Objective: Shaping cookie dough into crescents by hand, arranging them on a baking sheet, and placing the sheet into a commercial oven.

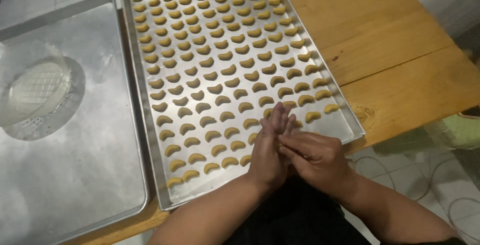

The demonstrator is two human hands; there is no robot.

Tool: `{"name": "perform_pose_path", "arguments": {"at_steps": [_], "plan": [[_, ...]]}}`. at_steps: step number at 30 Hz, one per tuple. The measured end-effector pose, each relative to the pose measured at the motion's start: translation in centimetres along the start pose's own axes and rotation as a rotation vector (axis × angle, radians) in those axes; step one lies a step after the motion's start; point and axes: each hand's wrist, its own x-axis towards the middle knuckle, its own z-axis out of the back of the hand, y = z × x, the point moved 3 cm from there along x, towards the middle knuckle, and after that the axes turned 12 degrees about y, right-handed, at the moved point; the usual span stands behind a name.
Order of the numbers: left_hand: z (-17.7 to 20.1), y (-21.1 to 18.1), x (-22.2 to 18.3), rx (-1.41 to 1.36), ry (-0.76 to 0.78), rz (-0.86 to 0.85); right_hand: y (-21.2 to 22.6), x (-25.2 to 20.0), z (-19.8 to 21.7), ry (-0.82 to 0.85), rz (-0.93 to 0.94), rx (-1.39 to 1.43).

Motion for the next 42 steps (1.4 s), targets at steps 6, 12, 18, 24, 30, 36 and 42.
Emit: {"name": "perform_pose_path", "arguments": {"at_steps": [6, 12, 18, 24, 30, 36, 42], "plan": [[0.2, 0.7, 0.7, -0.073, -0.083, 0.031, -3.1, -0.2, 4.8, -0.06, -0.075, -0.001], [2.0, 0.9, 0.4, -0.001, -0.265, 0.08, -8.7, -2.3, 8.1, 0.082, -0.236, -0.048], [2.4, 2.1, 0.4, -0.015, -0.129, -0.132, -10.0, -2.9, 7.4, 0.194, -0.209, -0.393], [2.4, 1.9, 0.6, 0.047, -0.165, -0.088, -11.5, -3.7, 6.8, 0.24, -0.308, -0.568], [2.4, 1.8, 0.4, 0.091, -0.201, -0.03, -11.0, -3.4, 6.8, 0.358, -0.457, -0.66], [2.2, 1.6, 0.4, 0.085, -0.193, -0.044, -9.6, -2.2, 6.0, 0.389, -0.282, -0.603], [2.3, 1.6, 0.4, 0.084, -0.194, -0.07, -11.0, -1.9, 3.8, 0.587, -0.297, -0.62]]}}
